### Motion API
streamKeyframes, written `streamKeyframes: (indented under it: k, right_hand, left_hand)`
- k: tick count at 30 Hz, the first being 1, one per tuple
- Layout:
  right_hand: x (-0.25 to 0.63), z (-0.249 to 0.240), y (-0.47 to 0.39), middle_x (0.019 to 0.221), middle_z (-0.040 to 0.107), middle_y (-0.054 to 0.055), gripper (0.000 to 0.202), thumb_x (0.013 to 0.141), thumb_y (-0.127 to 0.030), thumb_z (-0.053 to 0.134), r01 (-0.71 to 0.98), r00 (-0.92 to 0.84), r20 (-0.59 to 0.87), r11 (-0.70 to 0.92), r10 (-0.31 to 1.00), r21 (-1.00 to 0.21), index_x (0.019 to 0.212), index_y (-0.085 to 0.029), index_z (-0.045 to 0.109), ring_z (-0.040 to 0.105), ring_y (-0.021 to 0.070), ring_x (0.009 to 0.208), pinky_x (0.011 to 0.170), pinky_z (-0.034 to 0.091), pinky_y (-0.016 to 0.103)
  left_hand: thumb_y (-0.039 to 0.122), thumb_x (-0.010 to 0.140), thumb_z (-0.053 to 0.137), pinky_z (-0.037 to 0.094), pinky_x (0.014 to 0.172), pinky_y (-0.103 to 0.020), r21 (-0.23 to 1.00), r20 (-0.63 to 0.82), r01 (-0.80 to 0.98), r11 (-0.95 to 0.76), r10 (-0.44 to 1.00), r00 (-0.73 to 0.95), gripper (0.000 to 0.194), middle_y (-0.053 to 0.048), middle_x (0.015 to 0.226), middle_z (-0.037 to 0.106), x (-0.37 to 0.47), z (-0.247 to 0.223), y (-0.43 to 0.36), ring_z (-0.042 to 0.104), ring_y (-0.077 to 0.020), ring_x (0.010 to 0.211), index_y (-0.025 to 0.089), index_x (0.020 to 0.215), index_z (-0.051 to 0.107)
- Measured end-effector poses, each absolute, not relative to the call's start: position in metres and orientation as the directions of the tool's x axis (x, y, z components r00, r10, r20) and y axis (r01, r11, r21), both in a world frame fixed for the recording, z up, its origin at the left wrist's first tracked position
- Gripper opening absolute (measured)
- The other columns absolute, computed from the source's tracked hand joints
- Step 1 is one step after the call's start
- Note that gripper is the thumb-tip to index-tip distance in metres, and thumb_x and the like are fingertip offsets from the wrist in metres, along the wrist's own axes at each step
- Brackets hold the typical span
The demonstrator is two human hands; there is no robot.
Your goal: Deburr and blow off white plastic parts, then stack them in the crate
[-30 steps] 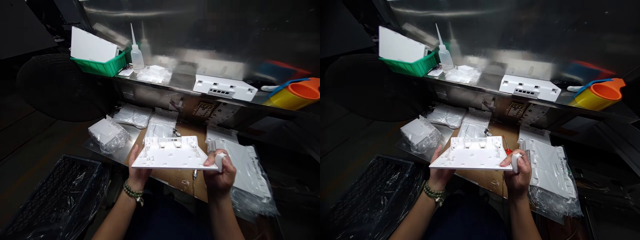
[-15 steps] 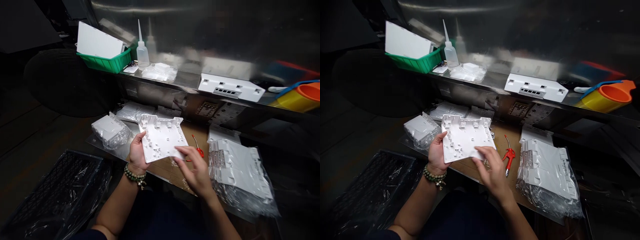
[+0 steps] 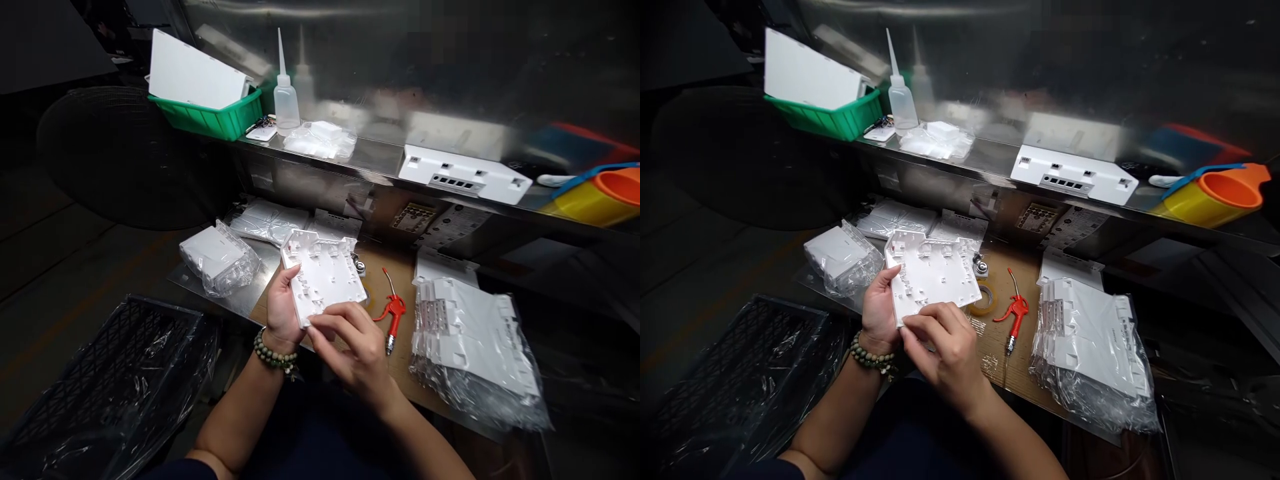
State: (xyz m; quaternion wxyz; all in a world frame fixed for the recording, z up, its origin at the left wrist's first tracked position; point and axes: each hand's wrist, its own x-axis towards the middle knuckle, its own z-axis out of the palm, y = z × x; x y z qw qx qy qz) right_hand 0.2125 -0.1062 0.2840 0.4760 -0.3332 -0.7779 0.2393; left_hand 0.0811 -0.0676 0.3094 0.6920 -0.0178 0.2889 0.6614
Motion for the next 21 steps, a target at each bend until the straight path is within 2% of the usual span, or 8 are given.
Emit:
streamKeyframes:
  k: [6, 8, 10, 13, 16, 19, 21]
  right_hand:
    - [0.223, 0.276, -0.101, 0.087, 0.070, 0.004, 0.010, 0.095, -0.021, 0.067, 0.341, -0.339, 0.537, 0.633, 0.772, -0.695, 0.101, -0.024, 0.075, 0.065, 0.0187, 0.080, 0.070, 0.053, 0.034]
    - [0.248, 0.271, -0.091, 0.090, 0.070, 0.004, 0.009, 0.093, -0.022, 0.070, 0.367, -0.217, 0.520, 0.563, 0.826, -0.741, 0.099, -0.025, 0.076, 0.065, 0.0181, 0.080, 0.070, 0.053, 0.033]
    - [0.277, 0.266, -0.080, 0.092, 0.069, 0.004, 0.008, 0.092, -0.023, 0.073, 0.418, -0.011, 0.504, 0.462, 0.864, -0.782, 0.098, -0.025, 0.077, 0.064, 0.0183, 0.082, 0.070, 0.052, 0.033]
    - [0.311, 0.262, -0.071, 0.091, 0.069, 0.004, 0.005, 0.090, -0.027, 0.075, 0.497, 0.237, 0.516, 0.354, 0.823, -0.792, 0.094, -0.025, 0.078, 0.063, 0.0197, 0.084, 0.074, 0.051, 0.035]
    - [0.318, 0.260, -0.072, 0.094, 0.069, 0.004, 0.007, 0.092, -0.027, 0.074, 0.520, 0.193, 0.516, 0.359, 0.835, -0.775, 0.097, -0.025, 0.078, 0.064, 0.0205, 0.088, 0.078, 0.051, 0.037]
    - [0.306, 0.258, -0.075, 0.095, 0.070, 0.004, 0.010, 0.094, -0.023, 0.070, 0.546, 0.056, 0.532, 0.420, 0.845, -0.725, 0.101, -0.026, 0.078, 0.064, 0.0202, 0.090, 0.079, 0.052, 0.036]
    - [0.300, 0.257, -0.075, 0.095, 0.070, 0.004, 0.011, 0.094, -0.021, 0.069, 0.572, 0.030, 0.552, 0.438, 0.834, -0.694, 0.100, -0.025, 0.077, 0.064, 0.0197, 0.089, 0.079, 0.053, 0.036]
  left_hand:
    - [0.030, 0.091, 0.048, 0.046, 0.113, -0.058, 0.388, -0.422, -0.909, 0.151, 0.906, -0.030, 0.057, -0.016, 0.127, 0.074, 0.071, 0.300, -0.067, 0.066, -0.0387, 0.123, 0.008, 0.142, 0.058]
    - [0.029, 0.091, 0.049, 0.044, 0.114, -0.059, 0.403, -0.427, -0.906, 0.126, 0.902, -0.064, 0.057, -0.016, 0.125, 0.075, 0.060, 0.296, -0.067, 0.065, -0.0385, 0.125, 0.009, 0.144, 0.056]
    - [0.026, 0.090, 0.049, 0.043, 0.115, -0.060, 0.426, -0.429, -0.902, 0.075, 0.894, -0.128, 0.058, -0.013, 0.121, 0.077, 0.046, 0.293, -0.069, 0.064, -0.0376, 0.127, 0.012, 0.145, 0.056]
    - [0.026, 0.089, 0.047, 0.041, 0.116, -0.060, 0.443, -0.460, -0.897, 0.002, 0.859, -0.225, 0.055, -0.009, 0.108, 0.081, 0.026, 0.291, -0.072, 0.064, -0.0359, 0.127, 0.016, 0.142, 0.060]
    - [0.028, 0.091, 0.047, 0.040, 0.117, -0.058, 0.425, -0.512, -0.905, -0.030, 0.816, -0.268, 0.050, -0.003, 0.100, 0.082, 0.014, 0.291, -0.074, 0.063, -0.0336, 0.129, 0.023, 0.138, 0.063]
    - [0.029, 0.092, 0.049, 0.039, 0.118, -0.057, 0.387, -0.512, -0.921, -0.041, 0.821, -0.252, 0.048, 0.003, 0.101, 0.082, 0.011, 0.289, -0.077, 0.063, -0.0323, 0.129, 0.031, 0.137, 0.064]
    - [0.029, 0.091, 0.049, 0.040, 0.118, -0.056, 0.388, -0.497, -0.921, -0.043, 0.831, -0.248, 0.049, 0.005, 0.103, 0.082, 0.011, 0.287, -0.078, 0.064, -0.0320, 0.128, 0.034, 0.138, 0.063]
